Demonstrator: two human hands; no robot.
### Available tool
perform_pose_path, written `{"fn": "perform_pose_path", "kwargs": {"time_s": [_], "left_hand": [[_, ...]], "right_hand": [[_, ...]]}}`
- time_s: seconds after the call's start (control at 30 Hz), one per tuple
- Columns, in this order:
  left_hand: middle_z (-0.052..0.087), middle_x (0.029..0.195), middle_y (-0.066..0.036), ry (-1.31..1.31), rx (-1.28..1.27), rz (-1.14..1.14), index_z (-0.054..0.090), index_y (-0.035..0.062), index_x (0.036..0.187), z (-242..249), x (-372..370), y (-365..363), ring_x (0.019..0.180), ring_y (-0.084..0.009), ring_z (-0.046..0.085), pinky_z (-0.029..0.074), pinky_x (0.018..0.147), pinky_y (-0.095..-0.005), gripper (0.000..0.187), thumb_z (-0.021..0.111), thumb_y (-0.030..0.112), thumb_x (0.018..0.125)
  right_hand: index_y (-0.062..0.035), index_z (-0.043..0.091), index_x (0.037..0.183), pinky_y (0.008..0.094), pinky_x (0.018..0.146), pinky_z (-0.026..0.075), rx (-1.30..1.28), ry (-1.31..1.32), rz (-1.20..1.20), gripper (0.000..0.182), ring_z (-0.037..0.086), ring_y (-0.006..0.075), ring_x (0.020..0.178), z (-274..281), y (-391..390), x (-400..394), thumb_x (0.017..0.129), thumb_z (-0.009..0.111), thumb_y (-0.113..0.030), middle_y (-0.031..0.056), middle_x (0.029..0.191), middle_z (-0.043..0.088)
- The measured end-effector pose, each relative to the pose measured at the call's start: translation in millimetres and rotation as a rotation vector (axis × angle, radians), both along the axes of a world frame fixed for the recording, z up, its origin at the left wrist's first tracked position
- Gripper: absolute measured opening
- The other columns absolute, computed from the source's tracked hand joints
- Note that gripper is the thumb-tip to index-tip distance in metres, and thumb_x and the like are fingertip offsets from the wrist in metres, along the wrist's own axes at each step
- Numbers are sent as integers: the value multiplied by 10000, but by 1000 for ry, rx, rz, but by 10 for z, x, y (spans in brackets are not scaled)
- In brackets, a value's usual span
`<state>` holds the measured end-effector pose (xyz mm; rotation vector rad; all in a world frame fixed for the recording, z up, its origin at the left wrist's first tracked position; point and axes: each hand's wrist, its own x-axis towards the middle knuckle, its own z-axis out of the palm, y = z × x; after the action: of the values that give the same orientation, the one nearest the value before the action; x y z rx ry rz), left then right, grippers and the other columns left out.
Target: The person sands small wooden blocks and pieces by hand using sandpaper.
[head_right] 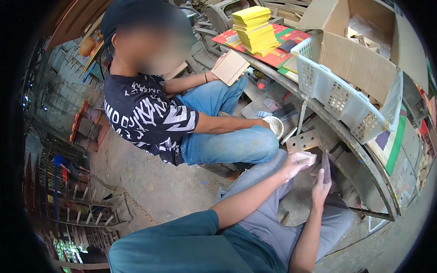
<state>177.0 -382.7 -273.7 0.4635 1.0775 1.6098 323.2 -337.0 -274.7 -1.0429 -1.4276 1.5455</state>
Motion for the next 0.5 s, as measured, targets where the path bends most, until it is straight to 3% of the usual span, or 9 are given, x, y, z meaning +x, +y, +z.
{"fn": "perform_pose_path", "kwargs": {"time_s": [0.03,0.1,0.17,0.23,0.27,0.3,0.37,0.5], "left_hand": [[637,1053,-49,37,-28,9,574,36,1157,-32,17,12,945,-119,596,507,810,-259,340,679,150,854],[651,1037,-42,88,1,15,581,40,1166,44,73,11,932,-106,597,499,805,-256,353,685,156,849],[645,1085,-52,-8,-46,-13,573,24,1197,120,117,-39,976,-114,599,489,837,-251,374,673,138,855],[632,1113,-46,-1,-7,-35,564,5,1204,191,152,-85,986,-128,599,489,863,-272,388,669,146,859],[623,1128,-47,-61,40,-20,558,7,1210,192,172,-90,988,-134,600,491,867,-274,394,669,150,860],[614,1143,-49,-119,90,-7,552,9,1216,207,192,-80,989,-139,601,492,870,-276,401,669,153,861],[609,1151,-55,-65,89,6,545,11,1221,157,176,-44,1001,-140,597,493,870,-274,406,668,153,862],[606,1154,-77,-84,-8,-44,527,11,1232,50,120,-25,1041,-134,577,488,880,-275,417,666,149,864]], "right_hand": [[8,547,1236,226,573,448,77,69,-46,390,424,46,516,204,-174,-142,967,507,-270,-63,562,405],[-8,538,1249,209,521,397,158,92,-11,384,410,35,521,-58,-212,-229,971,503,-271,-52,602,421],[-29,541,1245,213,501,395,62,119,-96,368,393,34,511,-216,-196,-289,983,475,-278,-46,615,439],[-54,394,1393,250,585,493,-131,-38,-24,454,438,51,549,-191,-48,-166,997,421,-273,25,1019,597],[-43,441,1349,261,545,496,-148,74,-47,446,354,60,470,-46,-36,-184,993,425,-312,22,860,550],[-45,470,1318,243,550,487,-273,101,-131,432,362,60,491,-134,12,-154,997,409,-327,46,907,581],[-23,469,1309,262,623,498,-118,107,-155,435,451,83,541,-152,94,-91,998,410,-322,87,993,607],[3,449,1324,287,726,499,-245,151,-137,447,574,124,713,-114,31,-61,1001,411,-303,116,1106,602]]}}
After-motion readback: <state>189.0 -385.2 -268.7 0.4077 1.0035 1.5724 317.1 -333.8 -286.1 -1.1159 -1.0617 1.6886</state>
